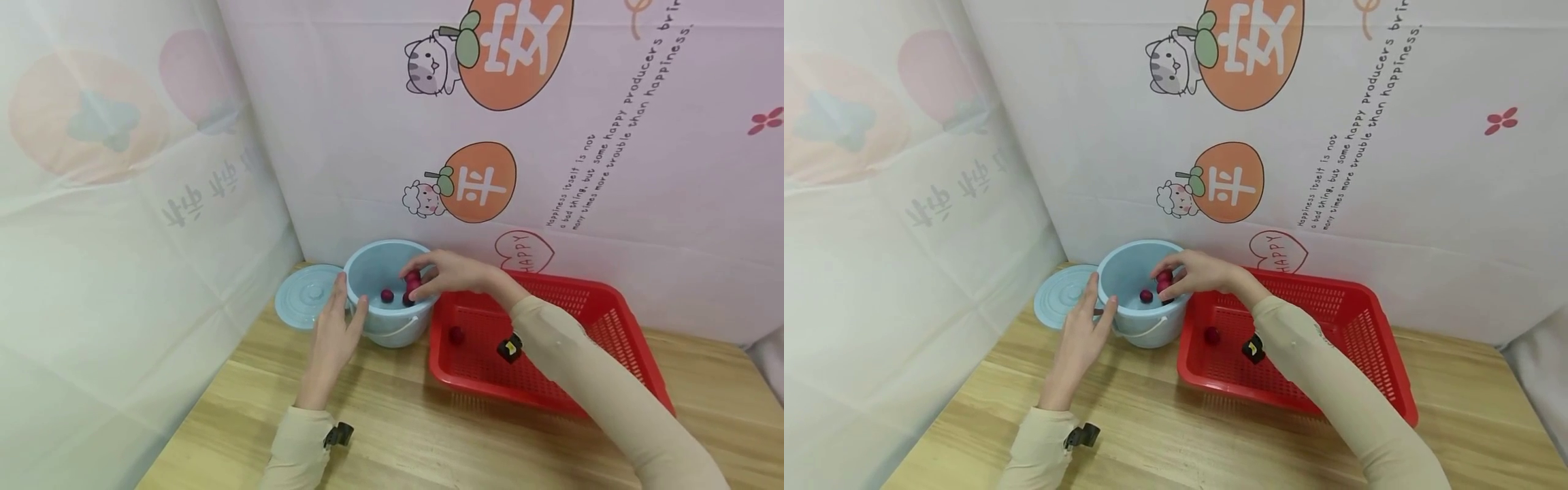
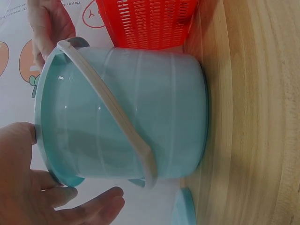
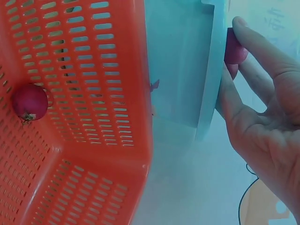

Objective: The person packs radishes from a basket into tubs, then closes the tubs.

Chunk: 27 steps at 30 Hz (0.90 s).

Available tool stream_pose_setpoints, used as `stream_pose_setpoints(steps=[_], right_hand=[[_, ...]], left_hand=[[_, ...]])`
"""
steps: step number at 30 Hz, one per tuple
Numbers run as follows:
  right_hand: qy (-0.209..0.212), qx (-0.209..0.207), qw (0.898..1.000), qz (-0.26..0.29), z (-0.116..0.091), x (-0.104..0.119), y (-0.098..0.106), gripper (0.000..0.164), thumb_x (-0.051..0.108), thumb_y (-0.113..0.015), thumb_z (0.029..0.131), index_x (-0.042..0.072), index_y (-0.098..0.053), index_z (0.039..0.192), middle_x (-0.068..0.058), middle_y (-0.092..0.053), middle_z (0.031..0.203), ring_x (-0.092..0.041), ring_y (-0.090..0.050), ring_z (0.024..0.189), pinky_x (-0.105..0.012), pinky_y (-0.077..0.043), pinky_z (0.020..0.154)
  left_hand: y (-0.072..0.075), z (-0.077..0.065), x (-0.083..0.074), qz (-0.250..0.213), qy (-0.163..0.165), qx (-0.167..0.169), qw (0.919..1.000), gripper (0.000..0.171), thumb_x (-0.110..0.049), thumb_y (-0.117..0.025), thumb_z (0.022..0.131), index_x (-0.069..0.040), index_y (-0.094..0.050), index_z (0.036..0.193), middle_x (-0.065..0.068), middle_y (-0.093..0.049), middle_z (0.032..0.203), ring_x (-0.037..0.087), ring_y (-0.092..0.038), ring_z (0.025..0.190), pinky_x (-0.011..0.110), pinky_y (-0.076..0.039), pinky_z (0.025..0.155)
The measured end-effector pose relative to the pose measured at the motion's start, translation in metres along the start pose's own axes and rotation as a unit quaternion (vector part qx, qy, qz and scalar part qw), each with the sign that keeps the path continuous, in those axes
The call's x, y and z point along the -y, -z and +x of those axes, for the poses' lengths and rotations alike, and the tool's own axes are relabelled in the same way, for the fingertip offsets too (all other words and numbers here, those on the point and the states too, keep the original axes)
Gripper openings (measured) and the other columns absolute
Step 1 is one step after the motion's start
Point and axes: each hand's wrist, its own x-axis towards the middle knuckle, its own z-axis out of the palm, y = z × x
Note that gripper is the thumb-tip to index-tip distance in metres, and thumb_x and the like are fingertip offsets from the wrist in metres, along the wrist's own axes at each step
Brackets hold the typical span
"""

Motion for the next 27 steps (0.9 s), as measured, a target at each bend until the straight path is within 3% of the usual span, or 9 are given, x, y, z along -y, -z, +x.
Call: stream_pose_setpoints(steps=[5, 11, 21, 27], right_hand=[[-0.010, 0.019, 1.000, 0.019, 0.0080, -0.0011, -0.0005, 0.042, 0.022, -0.084, 0.093, 0.020, -0.072, 0.134, -0.005, -0.063, 0.128, -0.030, -0.054, 0.124, -0.039, -0.055, 0.096], [-0.025, 0.041, 0.998, 0.035, 0.0098, 0.0026, -0.0030, 0.043, 0.019, -0.083, 0.094, 0.016, -0.071, 0.135, -0.008, -0.062, 0.135, -0.037, -0.059, 0.128, -0.041, -0.058, 0.098], [-0.022, 0.041, 0.998, 0.035, 0.0079, 0.0029, -0.0016, 0.044, 0.019, -0.082, 0.095, 0.016, -0.069, 0.137, -0.011, -0.059, 0.139, -0.039, -0.058, 0.131, -0.043, -0.058, 0.099], [-0.011, 0.022, 1.000, 0.017, 0.0092, -0.0028, -0.0063, 0.059, 0.031, -0.081, 0.096, 0.022, -0.059, 0.150, -0.011, -0.051, 0.154, -0.032, -0.061, 0.131, -0.050, -0.054, 0.106]], left_hand=[[0.0003, 0.0000, 0.0000, 0.002, 0.003, -0.003, 1.0000, 0.081, -0.062, -0.041, 0.109, -0.013, -0.022, 0.170, 0.008, -0.025, 0.173, 0.034, -0.034, 0.154, 0.053, -0.035, 0.121], [-0.0004, 0.0004, -0.0010, 0.005, 0.001, -0.002, 1.0000, 0.078, -0.058, -0.044, 0.110, -0.013, -0.022, 0.170, 0.009, -0.025, 0.174, 0.034, -0.034, 0.154, 0.054, -0.036, 0.121], [-0.0006, 0.0010, -0.0030, 0.004, -0.001, -0.001, 1.0000, 0.078, -0.057, -0.045, 0.110, -0.013, -0.021, 0.170, 0.009, -0.025, 0.174, 0.036, -0.034, 0.153, 0.054, -0.035, 0.121], [0.0014, -0.0005, -0.0010, 0.008, 0.002, -0.001, 1.0000, 0.081, -0.063, -0.041, 0.109, -0.014, -0.021, 0.170, 0.010, -0.025, 0.174, 0.036, -0.035, 0.153, 0.054, -0.036, 0.121]])
